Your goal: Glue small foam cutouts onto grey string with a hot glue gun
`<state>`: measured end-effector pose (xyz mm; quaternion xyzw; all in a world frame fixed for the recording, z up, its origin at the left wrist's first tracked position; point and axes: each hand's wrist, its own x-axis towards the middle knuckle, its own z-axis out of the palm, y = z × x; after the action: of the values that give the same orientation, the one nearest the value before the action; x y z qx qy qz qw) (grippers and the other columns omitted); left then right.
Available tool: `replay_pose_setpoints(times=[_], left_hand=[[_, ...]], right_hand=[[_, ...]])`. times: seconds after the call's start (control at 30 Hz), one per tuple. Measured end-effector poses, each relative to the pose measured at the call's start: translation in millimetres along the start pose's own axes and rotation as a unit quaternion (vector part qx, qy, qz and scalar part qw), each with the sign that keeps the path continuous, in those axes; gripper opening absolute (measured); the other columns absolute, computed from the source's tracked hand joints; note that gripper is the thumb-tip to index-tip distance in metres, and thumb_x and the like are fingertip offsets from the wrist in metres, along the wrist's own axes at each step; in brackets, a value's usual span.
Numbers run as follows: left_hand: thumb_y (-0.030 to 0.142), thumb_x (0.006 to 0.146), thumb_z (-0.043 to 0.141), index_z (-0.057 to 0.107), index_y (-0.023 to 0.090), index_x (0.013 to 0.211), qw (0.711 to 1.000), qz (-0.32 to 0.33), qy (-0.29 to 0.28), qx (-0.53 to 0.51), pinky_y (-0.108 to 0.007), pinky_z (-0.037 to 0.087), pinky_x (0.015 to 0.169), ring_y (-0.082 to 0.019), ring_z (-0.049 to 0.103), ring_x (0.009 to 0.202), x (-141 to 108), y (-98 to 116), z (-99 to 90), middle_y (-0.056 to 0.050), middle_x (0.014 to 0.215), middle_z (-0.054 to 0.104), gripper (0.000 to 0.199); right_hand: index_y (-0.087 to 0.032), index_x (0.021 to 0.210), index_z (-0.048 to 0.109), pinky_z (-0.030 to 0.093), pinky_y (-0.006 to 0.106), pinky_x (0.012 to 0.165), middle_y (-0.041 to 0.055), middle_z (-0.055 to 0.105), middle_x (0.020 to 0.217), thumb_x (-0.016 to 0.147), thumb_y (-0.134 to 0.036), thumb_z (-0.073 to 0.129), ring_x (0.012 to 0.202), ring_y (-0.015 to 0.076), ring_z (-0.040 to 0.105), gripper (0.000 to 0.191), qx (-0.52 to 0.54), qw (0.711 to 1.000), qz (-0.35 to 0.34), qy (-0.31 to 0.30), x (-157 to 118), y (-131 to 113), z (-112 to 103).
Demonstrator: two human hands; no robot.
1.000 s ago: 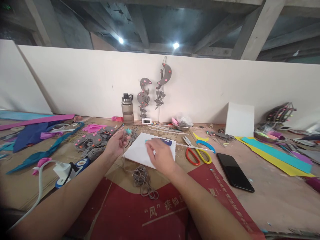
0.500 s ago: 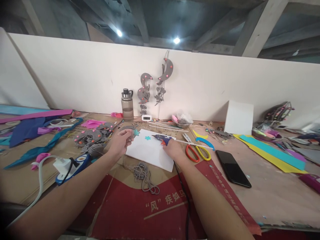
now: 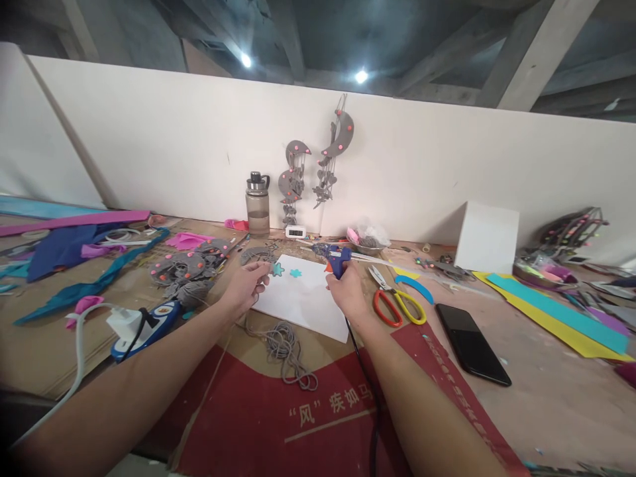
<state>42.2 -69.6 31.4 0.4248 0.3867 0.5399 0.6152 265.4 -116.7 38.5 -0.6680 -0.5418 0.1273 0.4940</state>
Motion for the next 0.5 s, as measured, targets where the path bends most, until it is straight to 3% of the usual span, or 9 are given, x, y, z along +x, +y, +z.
replay_pose_setpoints(times=[0.2, 0.37, 0.5], left_hand=[[0.031, 0.056, 0.075, 0.058, 0.013, 0.068, 1.000, 0.011, 0.012, 0.010, -0.017, 0.015, 0.038, -0.004, 0.040, 0.046, 1.7, -0.2, -1.4, 0.003, 0.059, 0.050, 0.027], [0.030, 0.056, 0.074, 0.059, 0.013, 0.066, 0.999, 0.023, 0.012, 0.019, -0.018, 0.015, 0.038, -0.004, 0.040, 0.046, 2.1, 1.1, -0.7, 0.003, 0.058, 0.049, 0.025], [0.031, 0.058, 0.073, 0.059, 0.014, 0.066, 0.999, 0.026, 0.010, 0.029, -0.018, 0.016, 0.039, -0.004, 0.039, 0.046, 0.8, 2.0, -0.1, 0.003, 0.057, 0.049, 0.024]], right_hand=[[-0.021, 0.107, 0.044, 0.048, 0.026, 0.054, 0.0035, 0.064, 0.101, 0.076, -0.020, 0.047, 0.053, 0.0086, 0.054, 0.031, 0.153, 0.977, -0.087, -0.120, -29.8, -35.2, 0.1], [-0.019, 0.104, 0.051, 0.046, 0.027, 0.058, 0.0036, 0.064, 0.087, 0.086, -0.032, 0.044, 0.060, 0.0121, 0.056, 0.023, 0.084, 0.975, -0.133, -0.159, -45.1, -48.7, -2.0], [-0.018, 0.103, 0.050, 0.045, 0.029, 0.065, 0.0077, 0.064, 0.092, 0.088, -0.034, 0.044, 0.071, 0.0159, 0.059, 0.023, -0.001, 0.975, -0.157, -0.159, -47.6, -49.1, -0.8]])
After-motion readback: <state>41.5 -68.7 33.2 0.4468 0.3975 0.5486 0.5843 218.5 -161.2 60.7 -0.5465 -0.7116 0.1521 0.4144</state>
